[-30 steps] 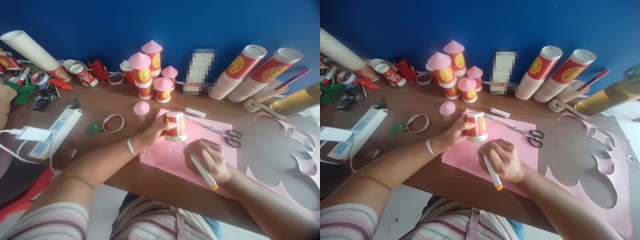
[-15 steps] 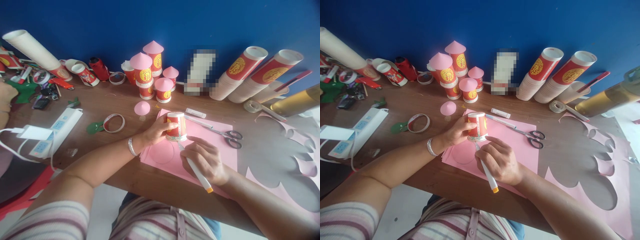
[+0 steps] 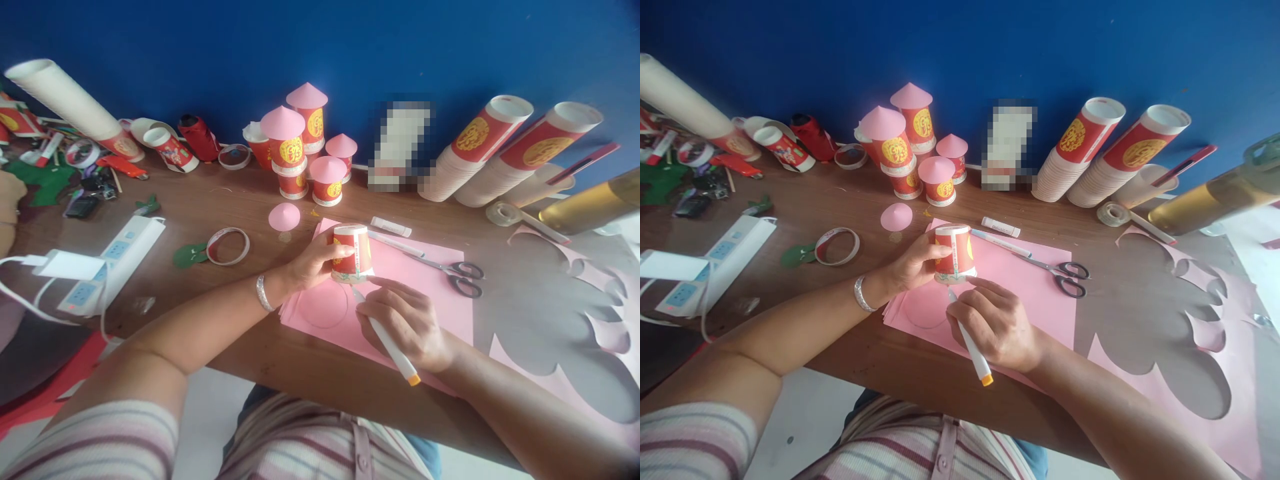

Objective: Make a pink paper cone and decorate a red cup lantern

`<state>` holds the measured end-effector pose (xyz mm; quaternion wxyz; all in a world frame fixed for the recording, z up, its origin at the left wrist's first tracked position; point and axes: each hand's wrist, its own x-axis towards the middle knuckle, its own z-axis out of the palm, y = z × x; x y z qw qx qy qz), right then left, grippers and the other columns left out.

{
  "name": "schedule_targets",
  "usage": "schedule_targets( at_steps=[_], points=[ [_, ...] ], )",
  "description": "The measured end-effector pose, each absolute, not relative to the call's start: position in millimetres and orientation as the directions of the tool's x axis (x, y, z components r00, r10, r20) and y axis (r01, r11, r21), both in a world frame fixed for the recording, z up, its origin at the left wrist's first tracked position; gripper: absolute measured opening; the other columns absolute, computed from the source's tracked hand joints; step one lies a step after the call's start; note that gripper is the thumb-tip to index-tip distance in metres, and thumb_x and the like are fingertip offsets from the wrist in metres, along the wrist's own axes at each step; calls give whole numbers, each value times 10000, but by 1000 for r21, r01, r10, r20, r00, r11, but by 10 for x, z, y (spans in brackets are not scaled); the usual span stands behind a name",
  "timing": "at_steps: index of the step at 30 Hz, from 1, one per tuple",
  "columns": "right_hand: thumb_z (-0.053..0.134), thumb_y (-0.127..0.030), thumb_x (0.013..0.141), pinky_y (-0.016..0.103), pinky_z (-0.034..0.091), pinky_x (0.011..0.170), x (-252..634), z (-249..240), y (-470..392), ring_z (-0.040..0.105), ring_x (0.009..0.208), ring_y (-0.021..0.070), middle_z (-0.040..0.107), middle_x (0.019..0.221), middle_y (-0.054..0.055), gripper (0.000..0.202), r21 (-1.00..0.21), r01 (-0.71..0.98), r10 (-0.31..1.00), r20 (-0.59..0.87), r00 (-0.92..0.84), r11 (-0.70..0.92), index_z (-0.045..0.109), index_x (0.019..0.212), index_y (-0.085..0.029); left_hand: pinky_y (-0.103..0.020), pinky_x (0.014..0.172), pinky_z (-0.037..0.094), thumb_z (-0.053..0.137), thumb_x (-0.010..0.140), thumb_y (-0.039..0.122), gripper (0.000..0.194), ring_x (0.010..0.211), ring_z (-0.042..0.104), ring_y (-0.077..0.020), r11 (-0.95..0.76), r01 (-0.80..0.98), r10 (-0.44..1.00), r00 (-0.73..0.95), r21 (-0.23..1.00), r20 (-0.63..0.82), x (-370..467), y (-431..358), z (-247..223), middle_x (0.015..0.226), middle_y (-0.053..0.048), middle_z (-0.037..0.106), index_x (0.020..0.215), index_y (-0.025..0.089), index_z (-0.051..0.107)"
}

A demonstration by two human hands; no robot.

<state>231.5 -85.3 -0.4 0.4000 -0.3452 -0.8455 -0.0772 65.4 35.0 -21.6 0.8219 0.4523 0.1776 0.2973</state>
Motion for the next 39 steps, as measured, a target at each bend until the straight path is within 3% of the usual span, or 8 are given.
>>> schedule_targets(
  at_steps=[3,7,13,19,24,30,39],
  points=[
    [607,-51,864,342,645,865,2321,-34,-867,561,632,104,585,733,-31,172,-153,634,518,731,-444,758,586,963,-190,-291,716,463,740,796,284,281,780,576,-145,449,-330,661,748,830,-60,643,339,-202,872,-29,612,1033,159,654],
    [620,-51,865,342,647,848,2327,-46,-875,549,646,110,587,744,-21,171,-164,618,514,734,-445,769,588,979,-174,-332,825,476,767,762,231,516,893,592,-162,521,-330,702,691,787,-174,635,337,-208,1007,-22,630,1253,215,607],
    [609,-39,877,346,641,832,2302,-3,-856,532,649,111,563,746,-20,158,-174,587,510,718,-474,791,583,957,-173,-385,916,468,771,796,292,506,1073,601,-241,491,-342,694,710,801,-122,648,327,-223,1205,-96,653,1269,198,616],
    [618,-68,904,340,632,774,2274,1,-868,511,624,116,532,719,-22,100,-163,540,492,676,-548,826,591,934,-159,-332,879,474,895,701,300,591,966,591,-178,349,-274,740,667,896,-85,681,298,-243,1051,-51,630,1204,198,600],
    [626,-48,876,392,623,945,2290,11,-873,518,614,107,559,727,-27,132,-132,591,485,723,-492,796,601,935,-164,-320,851,496,865,734,310,512,958,608,-163,424,-362,765,633,830,-115,686,310,-215,1087,-47,629,1170,205,619],
    [629,-47,871,391,622,968,2290,32,-865,541,615,102,583,724,-31,149,-143,619,514,714,-476,772,601,941,-176,-336,869,504,777,804,337,406,1034,619,-213,458,-368,702,708,809,-75,677,323,-170,1159,-124,683,1153,151,689],
    [643,-49,858,396,636,904,2318,8,-858,573,627,116,611,725,-10,149,-132,602,481,742,-467,788,604,954,-156,-292,790,494,830,776,339,388,851,617,-146,434,-298,689,718,850,-100,693,310,-180,932,-51,658,1056,137,654]
  ],
)
